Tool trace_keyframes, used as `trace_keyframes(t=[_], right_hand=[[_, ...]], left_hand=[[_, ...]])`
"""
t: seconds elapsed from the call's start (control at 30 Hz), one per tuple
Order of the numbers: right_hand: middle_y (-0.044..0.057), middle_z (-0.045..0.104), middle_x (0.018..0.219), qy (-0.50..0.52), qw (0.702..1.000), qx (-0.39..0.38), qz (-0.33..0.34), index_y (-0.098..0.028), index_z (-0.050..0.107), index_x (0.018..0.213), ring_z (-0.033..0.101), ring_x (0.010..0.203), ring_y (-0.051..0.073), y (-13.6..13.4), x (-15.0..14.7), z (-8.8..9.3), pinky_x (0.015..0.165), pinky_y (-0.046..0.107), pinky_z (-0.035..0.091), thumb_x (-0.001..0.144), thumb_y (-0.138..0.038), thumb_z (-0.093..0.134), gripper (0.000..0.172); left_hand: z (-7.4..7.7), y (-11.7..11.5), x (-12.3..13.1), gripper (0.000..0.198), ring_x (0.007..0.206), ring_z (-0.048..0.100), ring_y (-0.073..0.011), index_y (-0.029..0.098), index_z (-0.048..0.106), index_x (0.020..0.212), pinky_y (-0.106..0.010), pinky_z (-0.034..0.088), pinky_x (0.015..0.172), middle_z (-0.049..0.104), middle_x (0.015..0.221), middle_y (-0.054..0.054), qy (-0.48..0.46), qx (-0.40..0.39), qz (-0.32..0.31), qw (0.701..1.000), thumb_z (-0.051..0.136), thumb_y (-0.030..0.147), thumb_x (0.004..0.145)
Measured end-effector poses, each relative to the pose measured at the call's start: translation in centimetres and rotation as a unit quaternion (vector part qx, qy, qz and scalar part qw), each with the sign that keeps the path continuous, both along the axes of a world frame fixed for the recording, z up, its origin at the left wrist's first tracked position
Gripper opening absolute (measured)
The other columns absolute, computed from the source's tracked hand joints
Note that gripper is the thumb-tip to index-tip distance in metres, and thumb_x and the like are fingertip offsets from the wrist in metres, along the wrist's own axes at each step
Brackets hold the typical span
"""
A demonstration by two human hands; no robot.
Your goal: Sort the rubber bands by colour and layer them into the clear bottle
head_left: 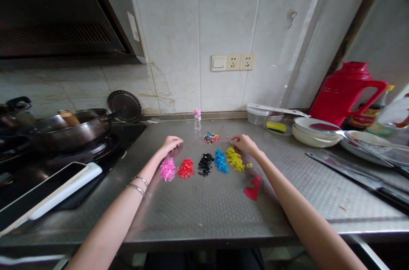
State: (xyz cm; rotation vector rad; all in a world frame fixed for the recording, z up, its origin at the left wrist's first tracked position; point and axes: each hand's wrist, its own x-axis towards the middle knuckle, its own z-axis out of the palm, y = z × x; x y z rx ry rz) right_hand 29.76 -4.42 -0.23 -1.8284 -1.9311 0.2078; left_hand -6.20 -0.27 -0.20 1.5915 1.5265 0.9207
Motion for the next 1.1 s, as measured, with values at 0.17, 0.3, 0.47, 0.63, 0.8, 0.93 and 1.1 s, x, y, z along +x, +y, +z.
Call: trace_keyframes(t=[0.17,0.3,0.47,0.63,0.8,0.93,1.1], right_hand=[[0.005,0.066,0.084,-0.025,1.0,-0.004,0.015,-0.022,0.067,0.093,0.058,0.072,0.015,2.0,-1.8,0.4,0.061,0.02,0.039,0.068,-0.023,0.05,0.03],[0.004,0.066,0.084,0.0,0.997,0.006,0.073,-0.019,0.067,0.095,0.057,0.07,0.013,3.8,-3.3,0.0,0.064,0.019,0.04,0.066,-0.019,0.052,0.032],[0.002,0.065,0.082,0.02,0.996,0.022,0.088,-0.021,0.063,0.1,0.055,0.068,0.012,5.2,-4.1,-0.9,0.061,0.019,0.039,0.065,-0.014,0.051,0.038],[0.001,0.064,0.076,0.033,0.994,0.051,0.093,-0.022,0.061,0.103,0.055,0.066,0.012,5.4,-4.0,-1.5,0.061,0.019,0.039,0.07,-0.015,0.047,0.036],[0.002,0.064,0.076,0.054,0.993,0.055,0.092,-0.019,0.055,0.109,0.056,0.066,0.012,5.2,-3.8,-1.6,0.06,0.019,0.04,0.072,-0.015,0.047,0.038],[0.003,0.064,0.075,0.062,0.992,0.066,0.084,-0.019,0.051,0.113,0.056,0.065,0.012,4.8,-4.0,-0.8,0.06,0.019,0.04,0.072,-0.015,0.048,0.041],[0.002,0.064,0.072,0.07,0.986,0.071,0.133,-0.017,0.05,0.114,0.056,0.066,0.011,3.4,-6.3,1.4,0.062,0.019,0.04,0.071,-0.011,0.048,0.043]], left_hand=[[-0.3,0.2,-0.2,0.03,0.036,0.031,-0.0033,0.012,0.065,0.076,-0.018,0.016,0.036,0.049,0.053,0.002,0.001,0.002,-0.006,1.0,0.06,0.038,0.062],[-0.4,0.2,-0.3,0.028,0.036,0.032,-0.0035,0.012,0.065,0.076,-0.018,0.018,0.036,0.049,0.052,0.002,0.0,0.004,0.0,1.0,0.06,0.037,0.063],[-0.4,0.3,-0.3,0.025,0.035,0.031,-0.0033,0.012,0.065,0.075,-0.018,0.017,0.035,0.049,0.052,0.002,0.0,0.001,-0.001,1.0,0.059,0.034,0.064],[-0.6,0.6,-0.3,0.024,0.034,0.03,-0.0028,0.012,0.064,0.073,-0.018,0.016,0.035,0.048,0.051,0.003,0.002,-0.001,0.002,1.0,0.059,0.033,0.065],[-0.6,0.6,-0.4,0.024,0.035,0.031,-0.0031,0.012,0.064,0.073,-0.018,0.017,0.035,0.048,0.051,0.003,0.002,0.003,-0.003,1.0,0.058,0.033,0.065],[-0.7,0.6,-0.5,0.025,0.035,0.032,-0.003,0.012,0.064,0.074,-0.018,0.017,0.034,0.049,0.053,0.002,0.004,0.0,-0.002,1.0,0.058,0.034,0.065],[-0.4,0.5,-0.4,0.027,0.034,0.032,-0.0031,0.012,0.065,0.077,-0.018,0.018,0.034,0.05,0.053,0.002,0.007,-0.006,0.005,1.0,0.06,0.035,0.065]])
